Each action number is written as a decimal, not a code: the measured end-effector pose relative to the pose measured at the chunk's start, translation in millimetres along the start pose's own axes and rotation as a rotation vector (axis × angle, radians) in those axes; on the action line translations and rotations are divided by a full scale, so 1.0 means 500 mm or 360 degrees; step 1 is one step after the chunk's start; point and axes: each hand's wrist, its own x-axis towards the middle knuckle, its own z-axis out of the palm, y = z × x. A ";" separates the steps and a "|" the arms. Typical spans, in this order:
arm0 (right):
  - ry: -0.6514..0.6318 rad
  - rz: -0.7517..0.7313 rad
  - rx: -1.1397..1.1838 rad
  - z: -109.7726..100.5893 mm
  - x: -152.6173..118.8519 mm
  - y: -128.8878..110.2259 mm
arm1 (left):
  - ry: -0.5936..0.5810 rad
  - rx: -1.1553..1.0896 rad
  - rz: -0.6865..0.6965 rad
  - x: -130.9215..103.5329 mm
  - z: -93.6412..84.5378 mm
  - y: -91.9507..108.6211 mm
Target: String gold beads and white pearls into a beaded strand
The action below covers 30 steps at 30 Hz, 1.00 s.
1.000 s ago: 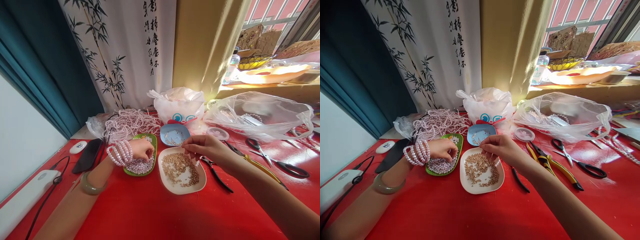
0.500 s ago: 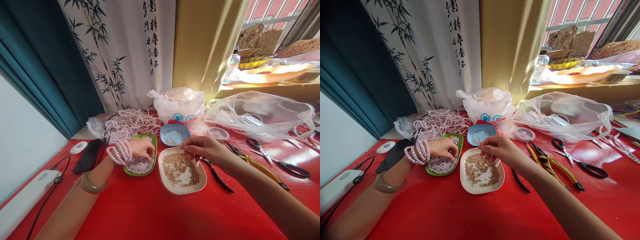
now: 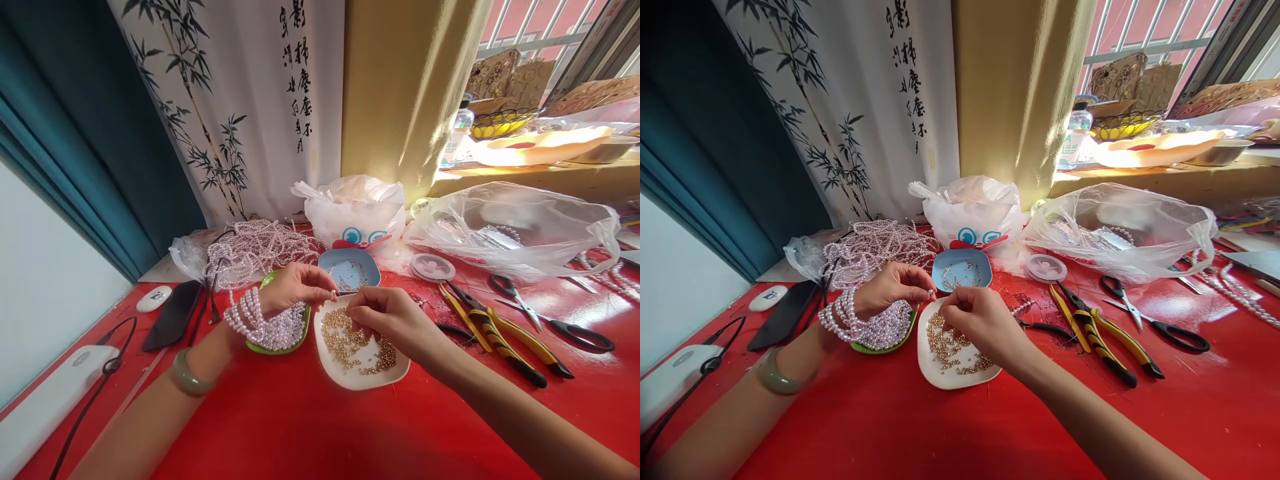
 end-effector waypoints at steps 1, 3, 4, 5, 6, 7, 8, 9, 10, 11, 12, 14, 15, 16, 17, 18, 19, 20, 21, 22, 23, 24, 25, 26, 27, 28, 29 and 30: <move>0.0008 -0.0005 -0.0002 0.000 0.000 0.001 | 0.0011 -0.0013 0.0008 0.000 0.003 0.000; 0.0016 -0.0009 -0.0014 0.000 0.001 0.002 | 0.0032 -0.0029 0.0021 0.000 0.008 0.000; 0.0015 -0.0009 -0.0022 0.000 0.001 0.002 | 0.0036 -0.0034 0.0028 0.000 0.010 -0.001; 0.0011 -0.0008 -0.0026 0.000 0.001 0.002 | 0.0036 -0.0034 0.0037 0.000 0.011 -0.001; 0.0003 -0.0007 -0.0026 0.001 0.001 0.002 | 0.0036 -0.0033 0.0046 0.001 0.012 -0.001; -0.0006 -0.0004 -0.0023 0.001 0.001 0.001 | 0.0036 -0.0033 0.0054 0.001 0.013 -0.002; -0.0015 -0.0001 -0.0015 0.002 0.000 0.001 | 0.0035 -0.0033 0.0060 0.001 0.014 -0.003; -0.0021 0.0004 -0.0005 0.002 0.000 0.001 | 0.0034 -0.0034 0.0060 0.001 0.015 -0.003; -0.0021 0.0009 0.0002 0.002 0.000 0.000 | 0.0035 -0.0037 0.0059 0.001 0.016 -0.004; -0.0017 0.0016 0.0006 0.003 -0.001 0.000 | 0.0035 -0.0040 0.0058 0.001 0.016 -0.004; -0.0012 0.0024 0.0009 0.003 -0.001 -0.001 | 0.0038 -0.0042 0.0057 0.001 0.017 -0.004; -0.0002 0.0032 0.0012 0.003 -0.001 -0.002 | 0.0039 -0.0037 0.0057 0.001 0.018 -0.004; 0.0002 0.0035 0.0010 0.003 -0.002 -0.003 | 0.0037 -0.0031 0.0057 0.001 0.018 -0.004; 0.0001 0.0036 0.0011 0.003 -0.002 -0.004 | 0.0037 -0.0025 0.0059 0.001 0.018 -0.004; -0.0003 0.0039 0.0015 0.002 -0.002 -0.005 | 0.0037 -0.0019 0.0060 0.001 0.017 -0.004; -0.0007 0.0044 0.0020 0.002 -0.002 -0.005 | 0.0040 -0.0015 0.0062 0.001 0.017 -0.004; -0.0010 0.0050 0.0026 0.002 -0.002 -0.005 | 0.0042 -0.0011 0.0063 0.002 0.016 -0.004; -0.0012 0.0056 0.0029 0.002 -0.001 -0.005 | 0.0042 -0.0006 0.0066 0.002 0.016 -0.004; -0.0017 0.0061 0.0028 0.002 -0.001 -0.004 | 0.0044 -0.0003 0.0069 0.003 0.016 -0.004; -0.0024 0.0064 0.0023 0.002 0.000 -0.003 | 0.0042 -0.0001 0.0068 0.003 0.016 -0.004; -0.0034 0.0062 0.0018 0.002 0.000 -0.002 | 0.0039 0.0002 0.0066 0.003 0.016 -0.004; -0.0045 0.0055 0.0013 0.003 0.001 -0.001 | 0.0039 0.0003 0.0065 0.003 0.016 -0.003; -0.0052 0.0049 0.0009 0.003 0.001 0.001 | 0.0040 0.0006 0.0063 0.002 0.016 -0.002; -0.0054 0.0046 0.0006 0.003 0.002 0.002 | 0.0046 0.0012 0.0064 0.001 0.016 -0.001; -0.0052 0.0044 0.0003 0.002 0.002 0.003 | 0.0053 0.0023 0.0067 0.001 0.017 0.000; -0.0045 0.0046 -0.0001 0.002 0.002 0.003 | 0.0064 0.0040 0.0075 0.000 0.017 0.001; -0.0040 0.0054 -0.0008 0.002 0.002 0.004 | 0.0077 0.0063 0.0086 -0.001 0.017 0.001; -0.0034 0.0067 -0.0019 0.002 0.002 0.004 | 0.0087 0.0096 0.0099 -0.001 0.017 0.001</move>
